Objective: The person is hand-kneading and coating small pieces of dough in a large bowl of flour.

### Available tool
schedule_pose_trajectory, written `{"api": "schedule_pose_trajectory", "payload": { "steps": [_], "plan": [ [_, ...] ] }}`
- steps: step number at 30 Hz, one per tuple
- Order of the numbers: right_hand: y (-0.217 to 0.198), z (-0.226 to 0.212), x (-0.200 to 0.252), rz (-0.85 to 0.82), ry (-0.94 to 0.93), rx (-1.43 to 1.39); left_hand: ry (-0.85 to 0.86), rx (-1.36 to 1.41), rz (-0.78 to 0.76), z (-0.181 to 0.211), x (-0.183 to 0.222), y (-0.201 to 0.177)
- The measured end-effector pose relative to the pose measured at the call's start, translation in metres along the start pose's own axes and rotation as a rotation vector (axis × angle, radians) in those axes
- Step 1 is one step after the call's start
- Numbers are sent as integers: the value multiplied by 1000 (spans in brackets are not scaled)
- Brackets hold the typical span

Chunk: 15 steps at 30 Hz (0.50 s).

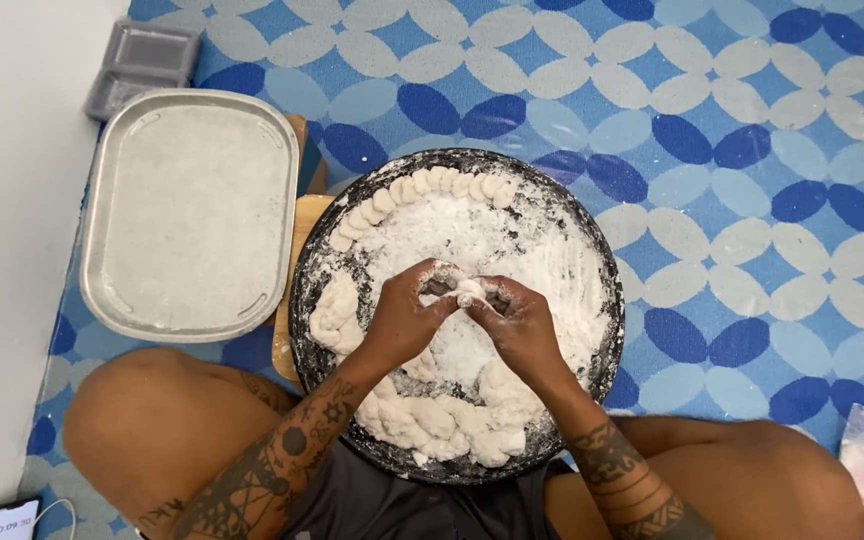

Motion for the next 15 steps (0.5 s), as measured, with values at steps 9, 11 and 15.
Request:
{"api": "schedule_pose_trajectory", "payload": {
  "steps": [9,11,15],
  "plan": [
    [-5,-19,-15,69,45,-487,48,227,42,26,-8,-19],
    [0,-49,-13,61,12,-457,22,215,53,33,-7,-22],
    [1,-41,-26,40,-42,-415,60,170,129,55,-9,-22]
  ]
}}
Point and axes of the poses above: each hand's wrist, its own x-axis away from the middle knuckle, its own y-axis out of the palm, z = x × y, the point moved 8 cm from there along -x, towards the middle knuckle, and after that the axes turned 2 degrees about -z, right-handed, at the moved point
